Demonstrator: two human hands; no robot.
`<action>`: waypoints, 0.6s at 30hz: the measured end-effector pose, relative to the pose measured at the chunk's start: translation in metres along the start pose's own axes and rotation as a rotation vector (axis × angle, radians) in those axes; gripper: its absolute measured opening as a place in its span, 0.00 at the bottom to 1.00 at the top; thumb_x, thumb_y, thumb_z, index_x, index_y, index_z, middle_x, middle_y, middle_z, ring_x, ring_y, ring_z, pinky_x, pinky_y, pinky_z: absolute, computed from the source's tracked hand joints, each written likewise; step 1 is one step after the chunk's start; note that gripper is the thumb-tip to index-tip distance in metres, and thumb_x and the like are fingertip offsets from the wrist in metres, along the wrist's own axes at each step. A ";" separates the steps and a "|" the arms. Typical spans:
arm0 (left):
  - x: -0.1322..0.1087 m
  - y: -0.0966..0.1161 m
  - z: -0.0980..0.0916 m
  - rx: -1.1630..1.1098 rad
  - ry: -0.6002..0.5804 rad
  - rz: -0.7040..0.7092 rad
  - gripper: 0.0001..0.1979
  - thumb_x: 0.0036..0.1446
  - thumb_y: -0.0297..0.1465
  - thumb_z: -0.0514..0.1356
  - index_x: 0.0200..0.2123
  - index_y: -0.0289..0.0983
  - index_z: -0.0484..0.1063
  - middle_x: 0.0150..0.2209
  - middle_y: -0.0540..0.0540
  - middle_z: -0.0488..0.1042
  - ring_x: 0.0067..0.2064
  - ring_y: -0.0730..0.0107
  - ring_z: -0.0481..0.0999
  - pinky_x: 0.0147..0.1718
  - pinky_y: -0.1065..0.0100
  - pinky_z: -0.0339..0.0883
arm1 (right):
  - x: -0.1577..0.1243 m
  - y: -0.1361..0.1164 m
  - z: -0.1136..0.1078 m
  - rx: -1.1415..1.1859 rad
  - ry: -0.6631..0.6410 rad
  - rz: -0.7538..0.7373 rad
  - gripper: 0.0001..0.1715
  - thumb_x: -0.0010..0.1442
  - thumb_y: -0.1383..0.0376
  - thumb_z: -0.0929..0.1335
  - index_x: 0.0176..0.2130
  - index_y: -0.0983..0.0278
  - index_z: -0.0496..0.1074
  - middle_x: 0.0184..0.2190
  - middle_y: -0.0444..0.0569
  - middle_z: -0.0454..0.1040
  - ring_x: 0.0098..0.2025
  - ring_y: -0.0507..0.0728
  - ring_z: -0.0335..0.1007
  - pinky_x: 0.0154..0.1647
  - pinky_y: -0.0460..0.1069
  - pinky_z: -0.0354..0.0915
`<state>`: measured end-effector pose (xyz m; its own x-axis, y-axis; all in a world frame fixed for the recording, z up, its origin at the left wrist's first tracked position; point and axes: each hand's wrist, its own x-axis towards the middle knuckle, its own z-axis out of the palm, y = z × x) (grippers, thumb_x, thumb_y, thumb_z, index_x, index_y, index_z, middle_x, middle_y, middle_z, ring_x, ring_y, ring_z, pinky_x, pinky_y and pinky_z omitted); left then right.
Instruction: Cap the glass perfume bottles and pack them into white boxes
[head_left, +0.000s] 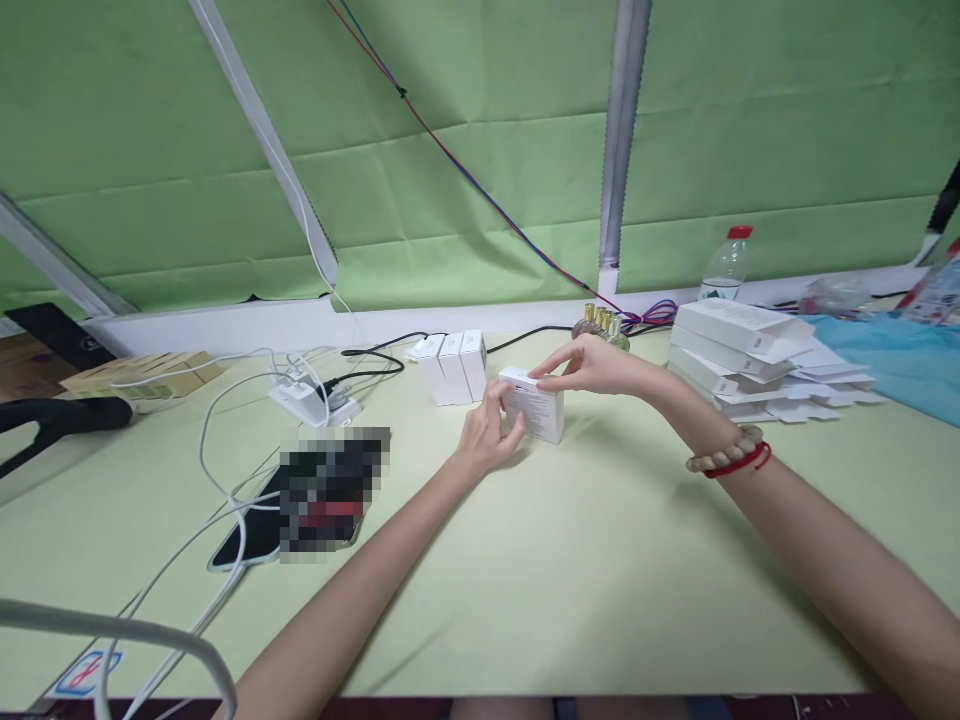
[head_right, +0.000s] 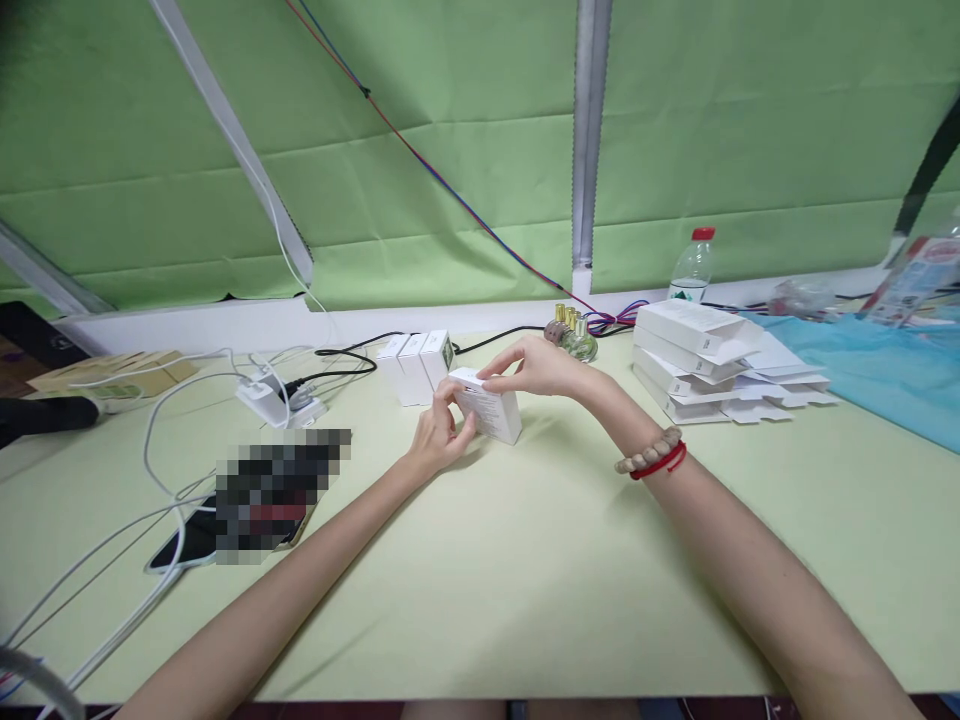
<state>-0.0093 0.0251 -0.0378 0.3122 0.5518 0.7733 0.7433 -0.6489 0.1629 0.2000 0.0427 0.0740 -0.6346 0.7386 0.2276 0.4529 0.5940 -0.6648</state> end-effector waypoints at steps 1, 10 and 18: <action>0.000 0.000 0.000 0.005 -0.008 -0.009 0.20 0.57 0.33 0.50 0.52 0.40 0.50 0.49 0.39 0.67 0.20 0.81 0.62 0.16 0.74 0.55 | 0.000 0.001 0.000 -0.006 -0.007 0.002 0.21 0.50 0.56 0.69 0.41 0.64 0.78 0.31 0.48 0.77 0.27 0.49 0.65 0.23 0.43 0.57; 0.004 0.005 -0.008 -0.072 -0.064 -0.121 0.22 0.59 0.32 0.48 0.57 0.40 0.55 0.44 0.45 0.70 0.23 0.82 0.63 0.21 0.77 0.59 | 0.000 0.009 -0.002 0.065 -0.168 0.073 0.22 0.52 0.52 0.68 0.46 0.57 0.75 0.43 0.47 0.75 0.38 0.53 0.69 0.23 0.41 0.66; 0.005 0.006 -0.009 -0.049 -0.223 -0.278 0.37 0.56 0.37 0.53 0.64 0.41 0.37 0.34 0.51 0.72 0.17 0.80 0.62 0.21 0.73 0.59 | 0.001 0.018 0.005 -0.012 -0.132 0.074 0.42 0.42 0.59 0.74 0.56 0.60 0.64 0.47 0.52 0.73 0.37 0.54 0.73 0.30 0.45 0.67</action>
<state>-0.0086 0.0197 -0.0276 0.2275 0.8082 0.5431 0.7904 -0.4790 0.3818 0.2041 0.0521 0.0588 -0.6757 0.7325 0.0825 0.5084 0.5442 -0.6674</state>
